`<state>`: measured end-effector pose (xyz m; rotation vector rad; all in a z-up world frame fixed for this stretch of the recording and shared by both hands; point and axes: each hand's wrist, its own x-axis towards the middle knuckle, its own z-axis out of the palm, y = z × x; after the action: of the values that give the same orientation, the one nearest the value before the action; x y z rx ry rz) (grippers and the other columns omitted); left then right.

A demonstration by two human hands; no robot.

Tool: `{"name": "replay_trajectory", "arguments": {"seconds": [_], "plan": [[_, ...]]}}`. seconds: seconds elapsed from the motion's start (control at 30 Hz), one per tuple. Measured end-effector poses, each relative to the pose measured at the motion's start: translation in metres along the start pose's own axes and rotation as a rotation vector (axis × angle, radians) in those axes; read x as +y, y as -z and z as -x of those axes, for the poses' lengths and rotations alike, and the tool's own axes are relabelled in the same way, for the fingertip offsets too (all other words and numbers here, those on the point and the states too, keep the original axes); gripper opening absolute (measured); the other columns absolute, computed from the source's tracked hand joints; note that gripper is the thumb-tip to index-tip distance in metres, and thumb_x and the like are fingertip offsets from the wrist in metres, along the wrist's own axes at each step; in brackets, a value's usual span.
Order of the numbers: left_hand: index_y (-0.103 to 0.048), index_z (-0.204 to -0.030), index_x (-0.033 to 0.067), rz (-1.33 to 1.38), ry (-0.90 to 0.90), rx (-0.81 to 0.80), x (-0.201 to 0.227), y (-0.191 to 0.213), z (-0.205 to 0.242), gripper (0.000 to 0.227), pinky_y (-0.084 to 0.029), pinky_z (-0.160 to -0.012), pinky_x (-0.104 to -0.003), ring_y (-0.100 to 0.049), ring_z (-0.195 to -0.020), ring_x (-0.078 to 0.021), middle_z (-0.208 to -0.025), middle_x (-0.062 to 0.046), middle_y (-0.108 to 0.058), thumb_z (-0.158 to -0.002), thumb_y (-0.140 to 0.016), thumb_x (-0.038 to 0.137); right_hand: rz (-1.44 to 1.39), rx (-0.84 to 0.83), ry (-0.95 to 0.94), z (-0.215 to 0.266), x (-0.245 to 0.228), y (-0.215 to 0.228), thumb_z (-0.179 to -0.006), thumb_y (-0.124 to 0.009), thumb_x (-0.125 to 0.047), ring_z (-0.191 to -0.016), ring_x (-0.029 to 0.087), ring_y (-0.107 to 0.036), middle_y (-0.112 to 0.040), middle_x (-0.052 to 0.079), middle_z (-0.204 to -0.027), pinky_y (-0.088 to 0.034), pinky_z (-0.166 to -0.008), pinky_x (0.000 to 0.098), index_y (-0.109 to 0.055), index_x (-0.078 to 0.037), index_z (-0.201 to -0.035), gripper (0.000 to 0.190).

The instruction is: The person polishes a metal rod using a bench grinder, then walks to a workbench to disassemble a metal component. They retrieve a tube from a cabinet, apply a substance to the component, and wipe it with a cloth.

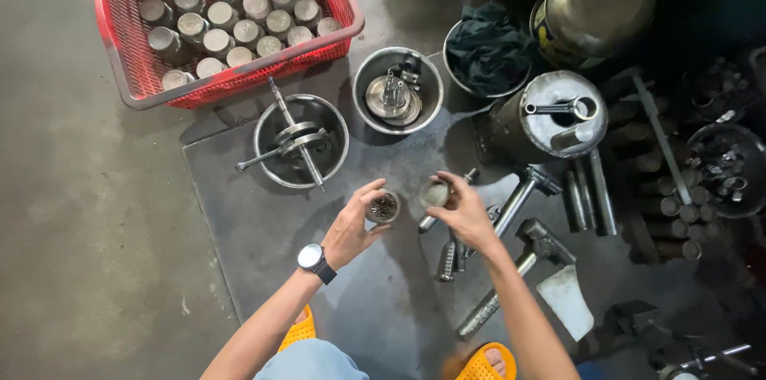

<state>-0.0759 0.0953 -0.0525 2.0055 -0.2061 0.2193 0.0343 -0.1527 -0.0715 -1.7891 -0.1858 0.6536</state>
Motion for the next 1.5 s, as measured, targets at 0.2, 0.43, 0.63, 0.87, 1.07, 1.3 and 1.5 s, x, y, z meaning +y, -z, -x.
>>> {"name": "replay_trajectory", "arguments": {"seconds": [0.2,0.43,0.63,0.87,1.07,1.3,1.5], "plan": [[-0.047,-0.13,0.0058,-0.135,-0.124,-0.069,-0.002,0.011,0.004,0.066,-0.051,-0.107,-0.042,-0.051,-0.135,-0.0402,-0.151,-0.02,-0.046,-0.076,-0.085,0.002,-0.117,0.003,0.008,-0.001,0.045,-0.043,-0.077,-0.075,0.007,-0.106,0.014,-0.068,-0.068,0.007,-0.121,-0.059,-0.086,0.0298,-0.056,-0.006,-0.139,0.067],[-0.054,-0.115,0.001,-0.461,0.068,-0.344,0.004,0.009,-0.012,0.057,-0.056,-0.083,-0.044,-0.057,-0.112,-0.0384,-0.125,-0.019,-0.055,-0.066,-0.08,0.016,-0.083,0.003,0.077,-0.001,0.061,-0.071,-0.076,-0.076,0.007,-0.107,0.013,-0.067,-0.071,0.006,-0.116,-0.056,-0.091,0.0296,-0.057,-0.009,-0.137,0.066],[-0.055,-0.109,-0.001,-0.64,0.181,-0.655,0.019,-0.001,-0.031,0.057,-0.055,-0.075,-0.047,-0.061,-0.1,-0.0378,-0.107,-0.019,-0.059,-0.065,-0.079,0.026,-0.197,-0.083,0.055,-0.006,0.079,-0.099,-0.076,-0.072,0.009,-0.106,0.012,-0.066,-0.069,0.003,-0.119,-0.057,-0.09,0.0292,-0.058,-0.009,-0.136,0.065],[-0.057,-0.108,-0.0024,-0.752,0.087,-0.654,0.01,-0.013,-0.05,0.062,-0.056,-0.071,-0.046,-0.062,-0.096,-0.0392,-0.11,-0.021,-0.058,-0.056,-0.082,0.02,-0.2,-0.04,-0.009,-0.012,0.072,-0.101,-0.078,-0.075,0.009,-0.087,0.011,-0.058,-0.067,0.003,-0.105,-0.052,-0.075,0.0267,-0.06,-0.008,-0.138,0.064],[-0.06,-0.103,0.0009,-0.889,0.076,-0.653,0.018,-0.024,-0.052,0.052,-0.058,-0.058,-0.046,-0.064,-0.092,-0.0343,-0.107,-0.016,-0.057,-0.057,-0.08,0.017,-0.199,-0.032,-0.024,-0.013,0.052,-0.09,-0.076,-0.072,0.012,-0.091,0.009,-0.062,-0.069,0.002,-0.109,-0.054,-0.078,0.0264,-0.059,-0.008,-0.136,0.064],[-0.062,-0.102,0.0023,-0.97,0.06,-0.646,-0.001,-0.029,-0.052,0.052,-0.057,-0.049,-0.047,-0.064,-0.089,-0.0332,-0.104,-0.014,-0.057,-0.057,-0.081,0.018,-0.246,-0.049,0.08,-0.024,0.066,-0.093,-0.074,-0.067,0.017,-0.103,0.01,-0.065,-0.069,0.003,-0.116,-0.055,-0.086,0.0256,-0.058,-0.005,-0.135,0.066],[-0.061,-0.103,0.0025,-1.001,0.089,-0.659,0.014,-0.021,-0.061,0.056,-0.055,-0.039,-0.052,-0.063,-0.091,-0.0333,-0.104,-0.013,-0.056,-0.054,-0.083,0.019,-0.282,-0.035,0.008,-0.03,0.087,-0.094,-0.076,-0.068,0.015,-0.093,0.013,-0.063,-0.068,0.008,-0.109,-0.054,-0.079,0.0289,-0.058,-0.004,-0.14,0.067]]}}
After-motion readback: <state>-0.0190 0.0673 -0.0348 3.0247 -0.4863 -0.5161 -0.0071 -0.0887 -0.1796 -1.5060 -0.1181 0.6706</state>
